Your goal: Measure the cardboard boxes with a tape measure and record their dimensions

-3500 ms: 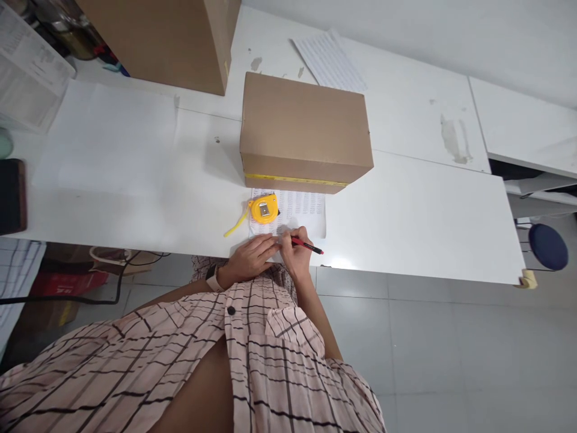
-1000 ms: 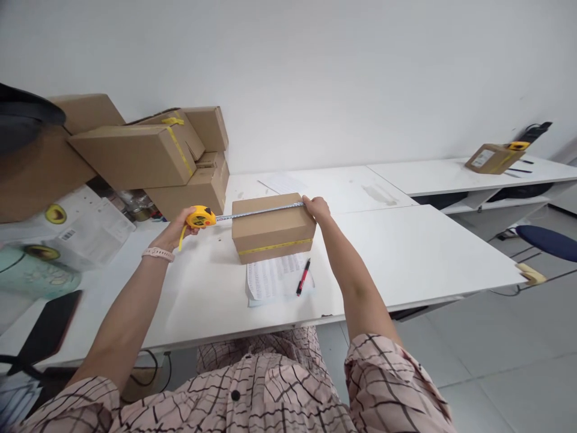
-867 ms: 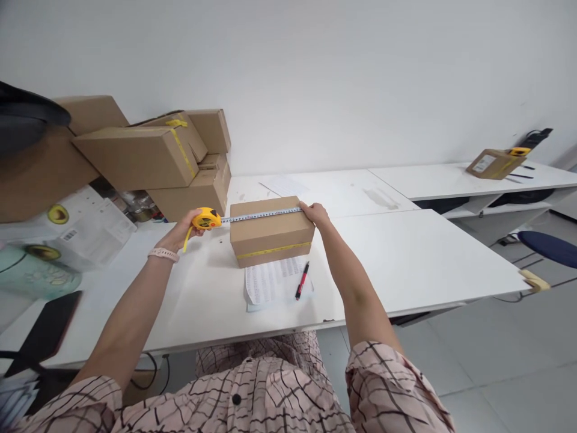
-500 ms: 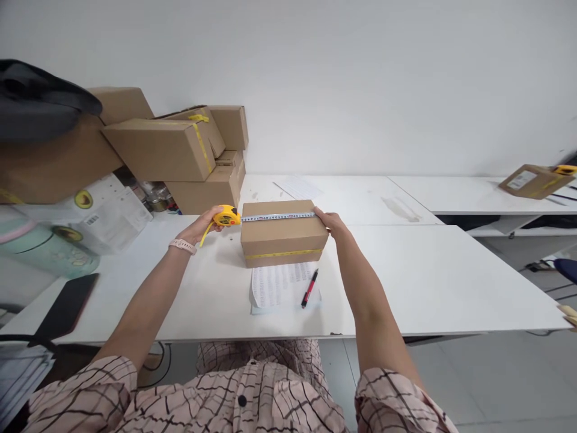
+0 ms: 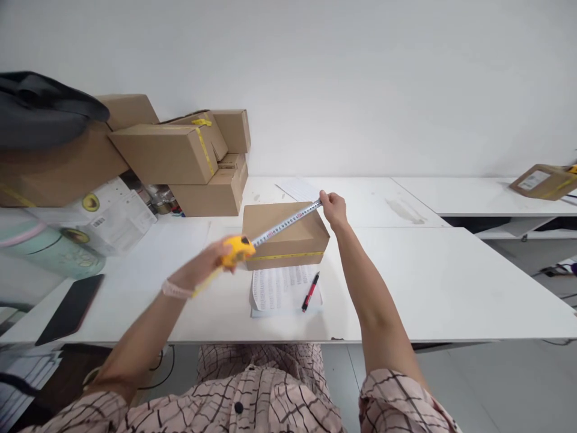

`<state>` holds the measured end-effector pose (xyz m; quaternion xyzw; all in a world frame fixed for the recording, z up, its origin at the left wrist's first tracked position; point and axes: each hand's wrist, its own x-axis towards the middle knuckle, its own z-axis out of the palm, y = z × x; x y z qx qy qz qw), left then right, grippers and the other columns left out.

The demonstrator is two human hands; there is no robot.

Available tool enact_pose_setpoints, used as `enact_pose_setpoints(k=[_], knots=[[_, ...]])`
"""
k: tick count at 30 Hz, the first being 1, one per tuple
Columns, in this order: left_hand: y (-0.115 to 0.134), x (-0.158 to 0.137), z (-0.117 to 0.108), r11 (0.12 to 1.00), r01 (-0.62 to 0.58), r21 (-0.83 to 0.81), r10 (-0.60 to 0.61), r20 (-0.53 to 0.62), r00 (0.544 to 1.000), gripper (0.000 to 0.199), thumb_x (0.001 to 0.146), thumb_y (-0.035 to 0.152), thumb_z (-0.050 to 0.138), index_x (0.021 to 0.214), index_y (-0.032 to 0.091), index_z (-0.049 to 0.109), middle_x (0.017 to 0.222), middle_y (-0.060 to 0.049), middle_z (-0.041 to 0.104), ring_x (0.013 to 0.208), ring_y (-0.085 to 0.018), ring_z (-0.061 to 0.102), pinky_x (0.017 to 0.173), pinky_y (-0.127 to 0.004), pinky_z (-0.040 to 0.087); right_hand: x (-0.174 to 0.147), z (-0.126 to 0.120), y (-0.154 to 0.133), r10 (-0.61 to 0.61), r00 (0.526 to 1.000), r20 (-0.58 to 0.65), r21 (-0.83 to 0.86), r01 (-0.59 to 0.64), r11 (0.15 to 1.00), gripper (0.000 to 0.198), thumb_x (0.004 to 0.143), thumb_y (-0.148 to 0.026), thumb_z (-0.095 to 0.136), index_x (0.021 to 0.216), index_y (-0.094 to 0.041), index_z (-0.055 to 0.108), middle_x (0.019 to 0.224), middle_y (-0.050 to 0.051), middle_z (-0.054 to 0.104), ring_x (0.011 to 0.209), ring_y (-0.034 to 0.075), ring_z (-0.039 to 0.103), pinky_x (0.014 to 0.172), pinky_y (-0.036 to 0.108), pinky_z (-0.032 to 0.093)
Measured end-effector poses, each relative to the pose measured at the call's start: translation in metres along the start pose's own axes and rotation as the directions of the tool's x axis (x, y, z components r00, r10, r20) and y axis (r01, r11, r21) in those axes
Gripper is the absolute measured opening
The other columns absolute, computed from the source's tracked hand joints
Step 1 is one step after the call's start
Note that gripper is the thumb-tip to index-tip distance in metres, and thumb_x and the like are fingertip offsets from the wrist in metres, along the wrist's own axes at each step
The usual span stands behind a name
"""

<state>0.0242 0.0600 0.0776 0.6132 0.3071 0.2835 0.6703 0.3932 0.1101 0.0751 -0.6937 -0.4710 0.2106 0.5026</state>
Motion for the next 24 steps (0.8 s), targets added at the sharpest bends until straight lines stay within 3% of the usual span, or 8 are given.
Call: enact_pose_setpoints(k=[2,4,7,12,24], knots=[[-0.022,-0.023,0.047,0.983,0.124,-0.135,-0.096,0.194,0.976,0.058,0.080,0.043,0.074,0.131,0.024,0.054,0.112,-0.010,0.068,0.070,-0.017,0.069,0.059,-0.030,0.054,-0.002,0.016,-0.011,-0.073,0.997,0.031,0.024,0.072,0.997,0.042,0.096,-0.056,0.046,0.080,-0.020,0.059,0.077,0.002,0.060,0.078,0.014,0.051,0.075,0.027,0.042],[-0.042,-0.032,0.090,0.936,0.202,-0.289,-0.112,0.301,0.947,0.053,0.077,0.043,0.077,0.121,0.023,0.055,0.113,-0.011,0.067,0.072,-0.021,0.073,0.062,-0.033,0.056,0.000,0.036,-0.021,-0.099,0.985,0.139,-0.008,0.101,0.995,0.040,0.093,-0.056,0.052,0.079,-0.020,0.061,0.075,0.001,0.061,0.075,0.015,0.053,0.073,0.027,0.043],[-0.051,-0.022,0.132,0.880,0.173,-0.443,-0.080,0.220,0.972,0.050,0.075,0.047,0.078,0.110,0.020,0.055,0.116,-0.011,0.065,0.078,-0.024,0.075,0.071,-0.038,0.059,0.012,0.063,-0.033,-0.051,0.960,0.276,-0.185,0.105,0.977,0.042,0.093,-0.060,0.051,0.083,-0.021,0.066,0.080,0.002,0.067,0.078,0.018,0.058,0.078,0.029,0.043],[-0.031,0.011,0.138,0.868,0.102,-0.486,-0.084,0.060,0.995,0.057,0.070,0.054,0.080,0.106,0.017,0.055,0.117,-0.013,0.065,0.075,-0.024,0.075,0.074,-0.040,0.060,0.030,0.079,-0.047,0.015,0.963,0.271,-0.387,0.094,0.917,0.040,0.095,-0.055,0.048,0.083,-0.022,0.067,0.094,0.007,0.073,0.092,0.023,0.062,0.089,0.034,0.041],[-0.027,0.013,0.162,0.852,0.142,-0.504,-0.146,0.032,0.989,0.057,0.071,0.052,0.080,0.107,0.018,0.051,0.110,-0.009,0.063,0.072,-0.021,0.074,0.075,-0.039,0.059,0.020,0.069,-0.047,0.009,0.944,0.330,-0.483,0.161,0.861,0.044,0.093,-0.060,0.047,0.070,-0.023,0.056,0.077,0.004,0.069,0.086,0.023,0.064,0.083,0.033,0.043]])
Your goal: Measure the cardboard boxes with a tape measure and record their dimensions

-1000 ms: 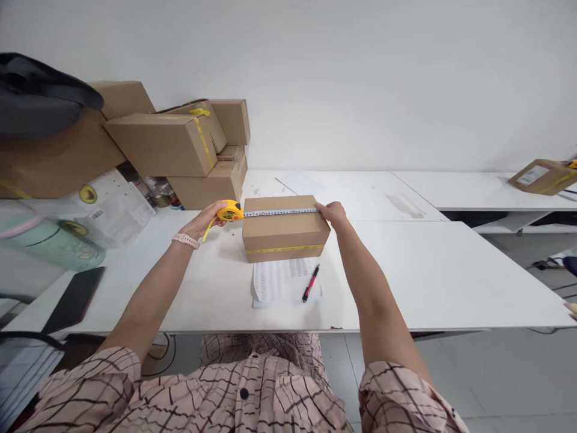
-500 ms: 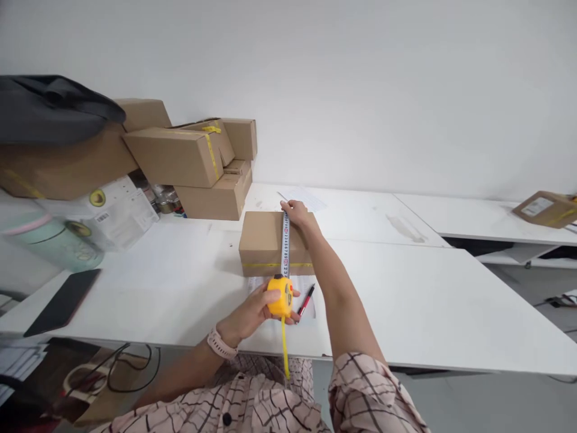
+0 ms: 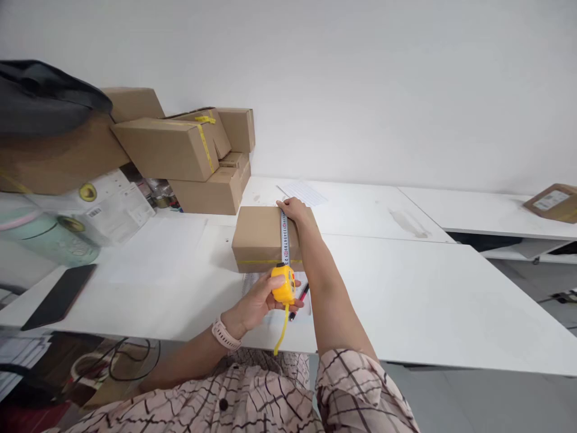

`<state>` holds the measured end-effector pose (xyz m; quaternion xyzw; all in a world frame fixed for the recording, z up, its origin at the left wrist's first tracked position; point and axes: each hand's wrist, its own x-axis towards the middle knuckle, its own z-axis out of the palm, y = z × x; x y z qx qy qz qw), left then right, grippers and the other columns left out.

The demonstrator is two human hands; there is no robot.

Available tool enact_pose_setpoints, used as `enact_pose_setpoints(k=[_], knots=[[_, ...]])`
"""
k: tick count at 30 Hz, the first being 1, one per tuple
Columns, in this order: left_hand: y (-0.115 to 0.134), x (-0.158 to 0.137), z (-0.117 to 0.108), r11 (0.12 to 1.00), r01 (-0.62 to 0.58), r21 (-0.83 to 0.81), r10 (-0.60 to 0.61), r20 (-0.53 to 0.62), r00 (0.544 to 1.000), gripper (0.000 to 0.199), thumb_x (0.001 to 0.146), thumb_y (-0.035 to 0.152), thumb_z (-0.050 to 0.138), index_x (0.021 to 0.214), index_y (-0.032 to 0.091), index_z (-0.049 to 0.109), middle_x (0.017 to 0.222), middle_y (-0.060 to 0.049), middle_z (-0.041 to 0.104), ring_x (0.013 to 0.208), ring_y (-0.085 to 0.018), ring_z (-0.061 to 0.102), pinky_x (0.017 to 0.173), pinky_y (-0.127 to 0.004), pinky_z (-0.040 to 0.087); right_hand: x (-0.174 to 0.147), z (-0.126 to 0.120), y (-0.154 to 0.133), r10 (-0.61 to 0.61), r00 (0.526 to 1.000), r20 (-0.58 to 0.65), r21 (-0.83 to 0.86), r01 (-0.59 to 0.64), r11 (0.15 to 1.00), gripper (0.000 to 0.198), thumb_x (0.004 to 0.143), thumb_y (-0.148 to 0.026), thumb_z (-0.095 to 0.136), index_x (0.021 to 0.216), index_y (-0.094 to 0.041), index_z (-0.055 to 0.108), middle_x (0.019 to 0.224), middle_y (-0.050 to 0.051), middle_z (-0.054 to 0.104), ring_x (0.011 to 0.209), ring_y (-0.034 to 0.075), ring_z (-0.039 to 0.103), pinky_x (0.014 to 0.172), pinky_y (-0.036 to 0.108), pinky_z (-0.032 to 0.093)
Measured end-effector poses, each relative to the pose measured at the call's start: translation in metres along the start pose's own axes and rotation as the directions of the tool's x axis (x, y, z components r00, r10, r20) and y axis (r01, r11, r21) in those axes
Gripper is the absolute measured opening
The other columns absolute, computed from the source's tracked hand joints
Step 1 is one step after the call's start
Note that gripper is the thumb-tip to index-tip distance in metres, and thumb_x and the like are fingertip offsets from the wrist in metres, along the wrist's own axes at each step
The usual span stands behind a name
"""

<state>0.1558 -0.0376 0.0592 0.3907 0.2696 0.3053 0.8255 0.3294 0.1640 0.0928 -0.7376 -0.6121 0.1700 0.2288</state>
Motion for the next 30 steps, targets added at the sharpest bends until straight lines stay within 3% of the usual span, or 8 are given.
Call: enact_pose_setpoints(k=[10,13,16,19,22,24,27,30], knots=[[-0.002,0.005,0.006,1.000,-0.015,0.012,0.016,-0.040,0.999,0.053,0.074,0.049,0.078,0.107,0.018,0.051,0.107,-0.008,0.062,0.074,-0.021,0.073,0.079,-0.043,0.059,0.001,0.003,-0.002,-0.021,1.000,0.001,0.000,0.021,1.000,0.050,0.094,-0.062,0.041,0.067,-0.023,0.057,0.081,0.007,0.071,0.088,0.026,0.065,0.090,0.039,0.044],[0.002,0.001,0.000,0.998,-0.027,0.055,0.029,-0.021,0.999,0.053,0.075,0.050,0.077,0.108,0.016,0.053,0.110,-0.009,0.063,0.074,-0.021,0.073,0.076,-0.041,0.060,0.010,0.001,0.006,-0.040,0.999,-0.027,0.164,0.044,0.985,0.051,0.092,-0.065,0.045,0.076,-0.021,0.066,0.090,0.008,0.074,0.095,0.026,0.066,0.093,0.039,0.045],[0.009,-0.018,-0.022,0.983,-0.106,0.147,0.103,0.028,0.994,0.053,0.077,0.048,0.076,0.116,0.018,0.055,0.120,-0.011,0.061,0.078,-0.021,0.073,0.073,-0.037,0.060,0.008,-0.013,0.032,-0.068,0.978,-0.198,0.478,0.157,0.864,0.062,0.090,-0.072,0.042,0.097,-0.018,0.073,0.111,0.010,0.074,0.109,0.024,0.064,0.101,0.038,0.045],[0.014,-0.041,-0.059,0.937,-0.239,0.255,0.253,-0.024,0.967,0.064,0.075,0.040,0.082,0.128,0.026,0.049,0.124,-0.007,0.059,0.086,-0.021,0.073,0.075,-0.034,0.061,-0.022,-0.029,0.074,0.061,0.946,-0.318,0.632,0.164,0.757,0.074,0.089,-0.078,0.038,0.116,-0.017,0.071,0.126,0.015,0.070,0.121,0.025,0.061,0.108,0.042,0.042],[0.013,-0.048,-0.095,0.883,-0.296,0.365,0.373,-0.162,0.913,0.070,0.073,0.037,0.084,0.131,0.028,0.045,0.119,-0.004,0.057,0.092,-0.021,0.072,0.080,-0.035,0.061,-0.071,-0.027,0.108,0.226,0.958,-0.174,0.683,-0.048,0.729,0.078,0.089,-0.080,0.034,0.132,-0.022,0.064,0.141,0.016,0.062,0.129,0.030,0.057,0.107,0.050,0.045],[0.013,-0.042,-0.112,0.873,-0.292,0.392,0.395,-0.214,0.893,0.068,0.072,0.040,0.083,0.128,0.025,0.046,0.114,-0.002,0.057,0.089,-0.021,0.072,0.081,-0.038,0.061,-0.102,-0.017,0.116,0.215,0.976,-0.036,0.686,-0.133,0.716,0.078,0.091,-0.079,0.027,0.144,-0.028,0.054,0.149,0.013,0.055,0.133,0.030,0.055,0.105,0.049,0.047],[0.024,-0.027,-0.124,0.866,-0.288,0.409,0.391,-0.196,0.899,0.063,0.073,0.043,0.081,0.123,0.023,0.049,0.111,-0.002,0.057,0.080,-0.018,0.071,0.077,-0.038,0.062,-0.126,-0.008,0.105,0.087,0.994,0.064,0.674,-0.108,0.730,0.076,0.092,-0.079,0.023,0.150,-0.033,0.044,0.154,0.008,0.050,0.134,0.028,0.054,0.099,0.044,0.053],[0.050,-0.013,-0.128,0.837,-0.333,0.435,0.431,-0.148,0.890,0.057,0.075,0.041,0.079,0.122,0.023,0.051,0.113,-0.002,0.059,0.075,-0.014,0.071,0.074,-0.036,0.063,-0.123,-0.019,0.083,0.064,0.998,-0.025,0.560,-0.039,0.827,0.077,0.091,-0.080,0.029,0.151,-0.033,0.043,0.158,0.006,0.045,0.136,0.030,0.051,0.096,0.042,0.055]])
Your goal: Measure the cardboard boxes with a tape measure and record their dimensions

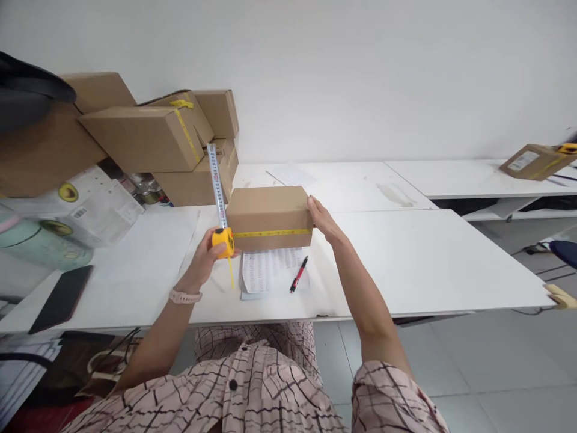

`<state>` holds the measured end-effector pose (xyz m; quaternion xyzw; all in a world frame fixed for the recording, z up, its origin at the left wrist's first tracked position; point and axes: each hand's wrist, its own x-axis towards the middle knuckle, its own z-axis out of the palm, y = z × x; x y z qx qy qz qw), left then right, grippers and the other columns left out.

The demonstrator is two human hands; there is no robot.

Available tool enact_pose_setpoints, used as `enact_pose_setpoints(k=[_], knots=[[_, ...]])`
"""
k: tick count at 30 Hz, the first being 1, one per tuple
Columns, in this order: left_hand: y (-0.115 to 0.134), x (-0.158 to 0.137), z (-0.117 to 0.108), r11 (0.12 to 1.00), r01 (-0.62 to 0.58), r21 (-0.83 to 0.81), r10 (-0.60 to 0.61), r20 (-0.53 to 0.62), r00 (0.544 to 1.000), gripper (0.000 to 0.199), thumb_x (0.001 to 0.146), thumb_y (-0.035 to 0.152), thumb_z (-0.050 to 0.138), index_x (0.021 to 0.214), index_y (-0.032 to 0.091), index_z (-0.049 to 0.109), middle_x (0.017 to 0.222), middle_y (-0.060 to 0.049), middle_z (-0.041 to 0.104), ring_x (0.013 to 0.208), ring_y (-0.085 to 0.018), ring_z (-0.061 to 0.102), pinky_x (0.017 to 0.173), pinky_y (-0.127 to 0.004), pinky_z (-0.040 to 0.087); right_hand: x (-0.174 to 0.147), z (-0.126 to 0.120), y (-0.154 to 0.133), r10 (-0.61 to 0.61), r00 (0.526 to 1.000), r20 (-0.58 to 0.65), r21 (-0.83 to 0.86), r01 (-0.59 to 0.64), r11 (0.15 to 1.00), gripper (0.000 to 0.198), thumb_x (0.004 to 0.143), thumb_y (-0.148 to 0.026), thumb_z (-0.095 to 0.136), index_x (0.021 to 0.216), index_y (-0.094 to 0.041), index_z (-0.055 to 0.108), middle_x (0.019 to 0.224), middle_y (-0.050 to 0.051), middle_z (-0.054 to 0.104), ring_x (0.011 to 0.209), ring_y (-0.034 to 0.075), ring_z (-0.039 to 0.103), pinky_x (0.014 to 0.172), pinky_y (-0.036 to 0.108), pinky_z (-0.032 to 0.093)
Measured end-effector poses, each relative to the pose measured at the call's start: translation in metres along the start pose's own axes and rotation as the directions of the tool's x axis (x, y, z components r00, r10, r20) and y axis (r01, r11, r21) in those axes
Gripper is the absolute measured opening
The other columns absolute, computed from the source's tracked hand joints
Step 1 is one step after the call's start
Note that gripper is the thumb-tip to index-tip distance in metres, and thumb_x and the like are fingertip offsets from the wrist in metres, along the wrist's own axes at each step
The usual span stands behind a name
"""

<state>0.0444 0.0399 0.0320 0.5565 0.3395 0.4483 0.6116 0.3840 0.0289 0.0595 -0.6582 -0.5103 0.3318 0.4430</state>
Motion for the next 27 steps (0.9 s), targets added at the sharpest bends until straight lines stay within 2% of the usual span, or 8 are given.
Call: enact_pose_setpoints(k=[3,7,12,16,18,20,24,27], knots=[[0.022,0.024,-0.007,0.998,-0.068,0.005,0.068,-0.024,0.997,0.054,0.075,0.040,0.077,0.119,0.023,0.051,0.111,-0.003,0.062,0.071,-0.013,0.070,0.071,-0.035,0.063,0.017,-0.005,-0.030,-0.061,0.992,-0.107,-0.280,0.029,0.960,0.072,0.092,-0.077,0.031,0.142,-0.031,0.053,0.147,0.009,0.057,0.128,0.033,0.056,0.101,0.048,0.049],[0.040,0.050,-0.010,0.997,-0.080,0.013,0.081,-0.049,0.996,0.052,0.073,0.042,0.077,0.113,0.021,0.051,0.105,-0.002,0.062,0.067,-0.013,0.070,0.067,-0.035,0.064,0.042,-0.006,-0.054,-0.127,0.985,-0.118,-0.577,0.036,0.816,0.057,0.096,-0.067,0.033,0.114,-0.024,0.067,0.123,0.013,0.070,0.113,0.034,0.063,0.099,0.051,0.046],[0.044,0.068,-0.007,0.998,-0.060,0.021,0.061,-0.061,0.996,0.053,0.072,0.042,0.079,0.111,0.022,0.050,0.097,0.001,0.062,0.066,-0.012,0.070,0.067,-0.034,0.064,0.061,-0.001,-0.054,-0.147,0.984,-0.102,-0.592,0.059,0.804,0.064,0.096,-0.069,0.029,0.116,-0.021,0.065,0.136,0.017,0.062,0.121,0.035,0.058,0.098,0.051,0.045],[0.043,0.077,-0.004,0.999,-0.041,0.034,0.043,-0.063,0.997,0.055,0.071,0.039,0.080,0.113,0.021,0.049,0.095,0.001,0.061,0.066,-0.012,0.069,0.069,-0.037,0.064,0.067,0.008,-0.053,-0.335,0.936,-0.104,-0.685,0.177,0.707,0.061,0.097,-0.064,0.033,0.111,-0.018,0.070,0.151,0.014,0.051,0.142,0.036,0.038,0.113,0.054,0.029],[0.042,0.079,0.000,0.999,-0.029,0.043,0.031,-0.053,0.998,0.057,0.070,0.039,0.081,0.114,0.021,0.049,0.097,0.001,0.061,0.067,-0.012,0.068,0.069,-0.036,0.064,0.070,0.017,-0.056,-0.411,0.910,-0.053,-0.732,0.244,0.636,0.058,0.101,-0.056,0.028,0.106,-0.018,0.072,0.140,0.014,0.061,0.135,0.032,0.045,0.116,0.052,0.025],[0.041,0.077,0.006,0.998,-0.039,0.059,0.042,-0.063,0.997,0.059,0.068,0.037,0.082,0.115,0.021,0.049,0.099,-0.001,0.061,0.069,-0.012,0.066,0.069,-0.036,0.063,0.073,0.027,-0.059,-0.429,0.903,-0.007,-0.750,0.279,0.600,0.059,0.103,-0.051,0.021,0.104,-0.019,0.071,0.123,0.014,0.070,0.121,0.030,0.055,0.111,0.049,0.029],[0.036,0.060,0.028,0.979,-0.182,0.092,0.191,-0.092,0.977,0.058,0.070,0.034,0.082,0.116,0.022,0.050,0.107,-0.002,0.061,0.080,-0.013,0.065,0.075,-0.033,0.061,0.082,0.037,-0.064,-0.404,0.915,-0.011,-0.759,0.255,0.599,0.065,0.103,-0.053,0.014,0.105,-0.020,0.070,0.118,0.017,0.071,0.112,0.033,0.058,0.101,0.050,0.036],[0.027,0.035,0.051,0.985,-0.164,0.060,0.161,0.054,0.986,0.058,0.073,0.033,0.082,0.120,0.023,0.050,0.110,-0.003,0.061,0.086,-0.015,0.064,0.076,-0.031,0.060,0.087,0.034,-0.066,-0.368,0.929,-0.032,-0.721,0.233,0.653,0.076,0.101,-0.059,0.008,0.103,-0.018,0.072,0.117,0.019,0.071,0.113,0.037,0.060,0.102,0.053,0.036]])
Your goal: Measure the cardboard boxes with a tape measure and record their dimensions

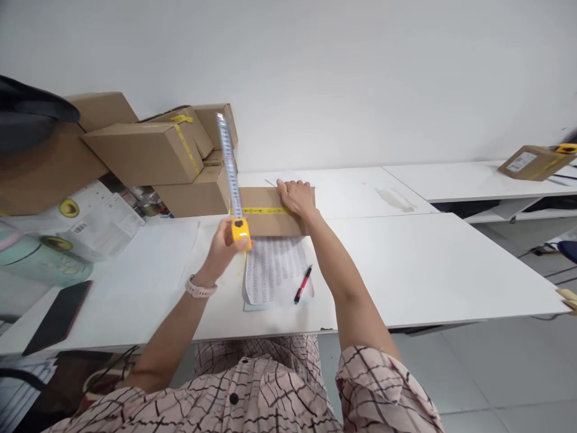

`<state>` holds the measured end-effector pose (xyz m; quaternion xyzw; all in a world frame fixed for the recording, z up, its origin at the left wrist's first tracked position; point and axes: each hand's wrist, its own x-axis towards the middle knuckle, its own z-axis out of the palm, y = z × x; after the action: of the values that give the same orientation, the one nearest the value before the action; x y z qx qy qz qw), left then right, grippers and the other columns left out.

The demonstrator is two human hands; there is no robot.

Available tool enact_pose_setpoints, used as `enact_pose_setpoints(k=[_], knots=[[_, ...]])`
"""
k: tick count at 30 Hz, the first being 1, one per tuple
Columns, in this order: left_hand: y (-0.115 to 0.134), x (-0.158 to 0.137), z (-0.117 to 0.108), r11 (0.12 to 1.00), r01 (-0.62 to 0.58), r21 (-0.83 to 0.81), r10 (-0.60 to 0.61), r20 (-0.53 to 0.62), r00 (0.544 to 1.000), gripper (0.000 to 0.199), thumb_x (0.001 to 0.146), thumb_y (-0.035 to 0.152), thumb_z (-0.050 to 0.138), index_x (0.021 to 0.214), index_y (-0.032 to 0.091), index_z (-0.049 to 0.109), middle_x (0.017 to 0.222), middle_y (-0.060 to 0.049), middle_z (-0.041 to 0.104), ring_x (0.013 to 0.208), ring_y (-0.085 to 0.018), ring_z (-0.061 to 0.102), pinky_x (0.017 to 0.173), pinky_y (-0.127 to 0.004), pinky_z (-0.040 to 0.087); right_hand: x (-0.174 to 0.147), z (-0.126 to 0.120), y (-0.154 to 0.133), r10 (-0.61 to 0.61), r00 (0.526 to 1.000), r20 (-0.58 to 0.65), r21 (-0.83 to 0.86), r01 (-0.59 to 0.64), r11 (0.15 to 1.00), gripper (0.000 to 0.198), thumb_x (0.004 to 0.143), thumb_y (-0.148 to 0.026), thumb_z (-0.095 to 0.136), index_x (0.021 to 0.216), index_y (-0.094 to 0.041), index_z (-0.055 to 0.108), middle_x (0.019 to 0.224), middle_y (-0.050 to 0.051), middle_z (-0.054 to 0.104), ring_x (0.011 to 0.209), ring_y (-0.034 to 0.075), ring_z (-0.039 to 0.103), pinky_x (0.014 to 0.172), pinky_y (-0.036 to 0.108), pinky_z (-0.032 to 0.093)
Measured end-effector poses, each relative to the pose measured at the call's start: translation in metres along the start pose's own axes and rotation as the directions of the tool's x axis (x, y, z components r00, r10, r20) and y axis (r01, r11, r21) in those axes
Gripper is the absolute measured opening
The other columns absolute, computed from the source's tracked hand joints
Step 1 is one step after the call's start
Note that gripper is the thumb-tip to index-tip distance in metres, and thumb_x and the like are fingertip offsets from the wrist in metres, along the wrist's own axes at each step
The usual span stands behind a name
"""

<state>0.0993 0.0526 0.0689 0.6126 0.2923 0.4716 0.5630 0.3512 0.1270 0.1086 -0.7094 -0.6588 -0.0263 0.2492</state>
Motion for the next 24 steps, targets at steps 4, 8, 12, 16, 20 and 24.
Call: enact_pose_setpoints(k=[4,8,12,16,20,24], knots=[[-0.019,-0.034,0.033,0.978,0.197,-0.068,-0.174,0.254,0.951,0.055,0.075,0.035,0.082,0.120,0.022,0.051,0.107,-0.002,0.058,0.083,-0.014,0.062,0.074,-0.032,0.059,0.006,-0.004,0.003,0.123,0.992,0.031,0.128,-0.126,0.984,0.089,0.096,-0.070,0.003,0.103,-0.018,0.075,0.113,0.019,0.073,0.119,0.040,0.059,0.108,0.054,0.033],[-0.043,-0.055,0.050,0.947,0.284,-0.150,-0.227,0.314,0.922,0.056,0.074,0.036,0.083,0.118,0.023,0.051,0.115,-0.004,0.058,0.086,-0.014,0.062,0.077,-0.033,0.059,0.012,-0.003,0.007,0.173,0.984,0.036,0.201,-0.177,0.964,0.095,0.091,-0.077,0.000,0.103,-0.020,0.075,0.115,0.018,0.073,0.122,0.041,0.059,0.109,0.055,0.034],[-0.057,-0.062,0.052,0.910,0.362,-0.202,-0.288,0.319,0.903,0.057,0.075,0.039,0.083,0.118,0.025,0.050,0.116,-0.005,0.059,0.085,-0.015,0.065,0.076,-0.034,0.059,0.018,-0.001,0.011,0.189,0.982,0.030,0.280,-0.189,0.941,0.098,0.089,-0.079,-0.004,0.116,-0.024,0.073,0.123,0.015,0.072,0.124,0.039,0.059,0.108,0.056,0.036],[-0.058,-0.064,0.052,0.895,0.388,-0.222,-0.311,0.314,0.897,0.057,0.075,0.040,0.084,0.119,0.026,0.049,0.112,-0.003,0.059,0.083,-0.015,0.067,0.077,-0.034,0.058,0.022,0.000,0.011,0.155,0.988,0.026,0.272,-0.157,0.950,0.088,0.093,-0.076,0.004,0.119,-0.027,0.072,0.127,0.011,0.071,0.122,0.036,0.060,0.107,0.053,0.037],[-0.054,-0.068,0.059,0.886,0.400,-0.233,-0.324,0.305,0.896,0.057,0.074,0.040,0.084,0.116,0.025,0.049,0.117,-0.004,0.057,0.084,-0.014,0.066,0.076,-0.032,0.057,0.025,-0.001,0.009,0.169,0.985,0.035,0.237,-0.173,0.956,0.073,0.096,-0.072,0.017,0.111,-0.028,0.074,0.120,0.009,0.074,0.116,0.034,0.063,0.102,0.048,0.041],[-0.057,-0.074,0.070,0.879,0.420,-0.227,-0.346,0.303,0.888,0.060,0.070,0.038,0.085,0.117,0.024,0.049,0.123,-0.007,0.055,0.086,-0.015,0.064,0.075,-0.032,0.057,0.024,-0.003,0.006,0.165,0.985,0.054,0.207,-0.173,0.963,0.061,0.098,-0.066,0.027,0.101,-0.029,0.076,0.105,0.007,0.077,0.106,0.032,0.067,0.094,0.043,0.044]])
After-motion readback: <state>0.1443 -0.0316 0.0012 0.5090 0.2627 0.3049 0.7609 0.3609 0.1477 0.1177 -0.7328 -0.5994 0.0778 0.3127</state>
